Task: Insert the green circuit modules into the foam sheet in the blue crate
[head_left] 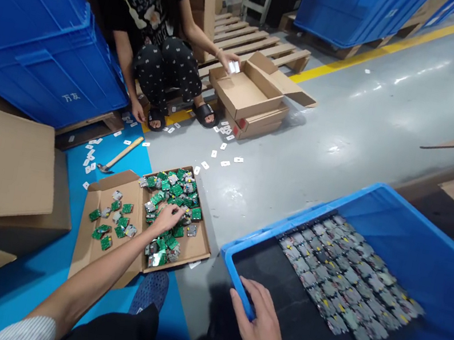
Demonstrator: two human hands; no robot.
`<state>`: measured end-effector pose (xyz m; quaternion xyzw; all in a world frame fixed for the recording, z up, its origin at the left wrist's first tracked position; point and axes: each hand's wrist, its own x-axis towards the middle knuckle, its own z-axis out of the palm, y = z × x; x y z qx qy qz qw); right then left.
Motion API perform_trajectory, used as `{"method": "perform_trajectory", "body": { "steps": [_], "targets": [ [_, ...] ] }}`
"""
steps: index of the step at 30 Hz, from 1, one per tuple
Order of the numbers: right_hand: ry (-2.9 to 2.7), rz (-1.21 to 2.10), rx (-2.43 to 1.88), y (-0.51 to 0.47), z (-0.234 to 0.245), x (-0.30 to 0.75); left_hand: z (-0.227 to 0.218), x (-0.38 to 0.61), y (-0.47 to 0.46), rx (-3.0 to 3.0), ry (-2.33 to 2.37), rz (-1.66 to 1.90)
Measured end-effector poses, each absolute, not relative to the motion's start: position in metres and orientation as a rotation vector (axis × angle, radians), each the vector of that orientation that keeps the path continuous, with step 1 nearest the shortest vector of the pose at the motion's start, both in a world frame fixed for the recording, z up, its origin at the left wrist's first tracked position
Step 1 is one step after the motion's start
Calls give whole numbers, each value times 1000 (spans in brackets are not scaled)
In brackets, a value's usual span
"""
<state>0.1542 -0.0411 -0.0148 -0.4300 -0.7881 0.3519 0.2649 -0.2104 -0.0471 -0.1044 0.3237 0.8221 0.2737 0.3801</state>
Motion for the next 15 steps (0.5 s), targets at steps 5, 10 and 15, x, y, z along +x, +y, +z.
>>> {"method": "perform_trajectory", "body": {
  "steps": [5,10,15],
  "targets": [
    [-2135,947,-1161,-42,-16,155,-112,-184,-31,1151,2187,449],
    [-2151,935,-1147,-42,-19,155,-109,-177,-39,1283,2204,222],
    [-2153,918,-1133,-42,-19,155,-103,-179,-46,1333,2150,155]
  ]
}}
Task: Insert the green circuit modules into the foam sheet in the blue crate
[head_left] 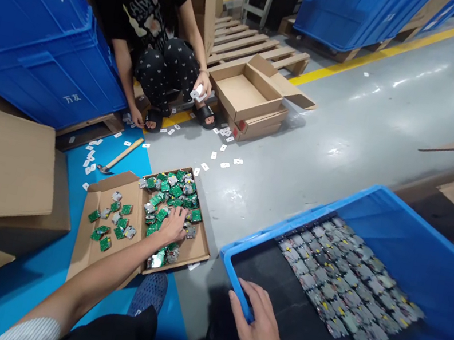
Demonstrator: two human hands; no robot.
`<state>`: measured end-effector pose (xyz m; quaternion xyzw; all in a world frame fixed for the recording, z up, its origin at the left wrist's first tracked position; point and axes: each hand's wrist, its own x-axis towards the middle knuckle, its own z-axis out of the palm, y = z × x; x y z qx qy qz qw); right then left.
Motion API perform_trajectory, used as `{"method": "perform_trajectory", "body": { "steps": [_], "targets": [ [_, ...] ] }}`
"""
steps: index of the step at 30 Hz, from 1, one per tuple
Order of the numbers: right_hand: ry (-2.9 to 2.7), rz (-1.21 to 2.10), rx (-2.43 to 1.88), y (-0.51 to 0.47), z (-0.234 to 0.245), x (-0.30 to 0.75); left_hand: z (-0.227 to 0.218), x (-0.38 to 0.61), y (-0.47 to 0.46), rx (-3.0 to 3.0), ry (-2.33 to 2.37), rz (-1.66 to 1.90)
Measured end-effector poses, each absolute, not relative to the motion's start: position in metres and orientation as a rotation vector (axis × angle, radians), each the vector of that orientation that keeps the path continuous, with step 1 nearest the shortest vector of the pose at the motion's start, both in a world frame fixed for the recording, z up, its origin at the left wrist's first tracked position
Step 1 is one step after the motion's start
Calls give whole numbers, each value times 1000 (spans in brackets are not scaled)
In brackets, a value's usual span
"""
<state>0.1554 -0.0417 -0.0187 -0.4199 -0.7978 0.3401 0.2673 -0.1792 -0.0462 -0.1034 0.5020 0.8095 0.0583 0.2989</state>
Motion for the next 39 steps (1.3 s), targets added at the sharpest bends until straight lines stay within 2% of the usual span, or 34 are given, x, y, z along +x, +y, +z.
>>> {"method": "perform_trajectory", "body": {
  "steps": [4,12,15,18,21,23,26,32,35,39],
  "targets": [
    [-2136,939,-1152,-41,-16,154,-102,-183,-35,1268,2107,252],
    [-1945,1073,-1242,-39,-2,153,-77,-200,-46,864,1907,715],
    [-1781,1206,-1275,-33,12,143,-45,-194,-48,780,1747,864],
    [-1491,1506,-1287,-24,27,127,4,-170,-32,750,1381,987],
    [-1068,1842,-1202,-12,39,115,53,-128,-7,991,1100,892],
    [-815,1934,-1126,-5,44,115,70,-95,9,1256,968,818],
    [-561,1902,-1147,0,41,130,61,-49,26,1522,854,752],
    [-328,1778,-1462,-10,-2,180,-6,19,27,1752,1031,465],
    [-520,1612,-1718,-12,-32,207,-23,28,17,1813,1091,320],
    [-1053,1301,-2049,-11,-64,242,-29,25,14,1842,1159,248]
  ]
}}
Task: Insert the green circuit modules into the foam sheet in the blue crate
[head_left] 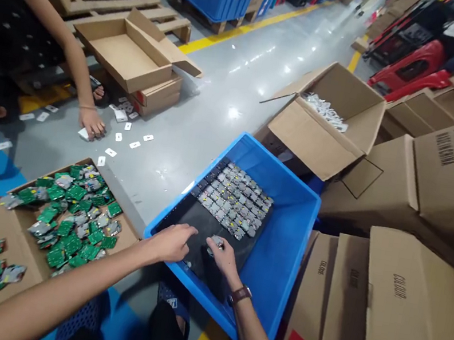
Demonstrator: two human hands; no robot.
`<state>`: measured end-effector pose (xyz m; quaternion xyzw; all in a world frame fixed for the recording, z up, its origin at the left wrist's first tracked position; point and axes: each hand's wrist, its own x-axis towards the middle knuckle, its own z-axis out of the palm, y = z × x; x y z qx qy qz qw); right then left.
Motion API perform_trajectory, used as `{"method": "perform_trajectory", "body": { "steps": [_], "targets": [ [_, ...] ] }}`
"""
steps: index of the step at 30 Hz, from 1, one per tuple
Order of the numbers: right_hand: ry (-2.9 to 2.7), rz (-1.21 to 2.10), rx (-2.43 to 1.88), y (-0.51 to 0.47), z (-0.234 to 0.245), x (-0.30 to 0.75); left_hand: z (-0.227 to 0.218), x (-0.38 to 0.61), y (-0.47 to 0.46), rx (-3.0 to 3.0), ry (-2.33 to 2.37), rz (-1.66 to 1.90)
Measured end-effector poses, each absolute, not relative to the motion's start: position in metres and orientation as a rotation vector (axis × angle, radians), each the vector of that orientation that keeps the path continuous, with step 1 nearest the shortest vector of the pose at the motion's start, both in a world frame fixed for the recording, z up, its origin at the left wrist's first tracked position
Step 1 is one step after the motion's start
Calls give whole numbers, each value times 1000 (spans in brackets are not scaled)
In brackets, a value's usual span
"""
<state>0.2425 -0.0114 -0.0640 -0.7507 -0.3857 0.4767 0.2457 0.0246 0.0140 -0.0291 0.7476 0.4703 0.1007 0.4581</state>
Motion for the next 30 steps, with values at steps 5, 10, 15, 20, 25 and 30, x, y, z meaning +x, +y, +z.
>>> {"method": "perform_trajectory", "body": {
  "steps": [5,10,15,20,25,30],
  "targets": [
    [-1607,1118,-2270,-13,-86,270,-25,21,24,1898,1146,147],
    [-1661,959,-2455,-13,-97,295,-22,20,29,1891,1146,132],
    [-1293,997,-2574,-14,-109,322,-16,17,31,1873,1133,134],
    [-1190,924,-2646,-12,-113,332,-13,16,35,1838,1124,119],
    [-1134,689,-2721,-15,-119,326,-12,16,36,1824,1129,138],
    [-1111,672,-2718,-15,-128,324,-13,16,36,1792,1125,154]
  ]
}}
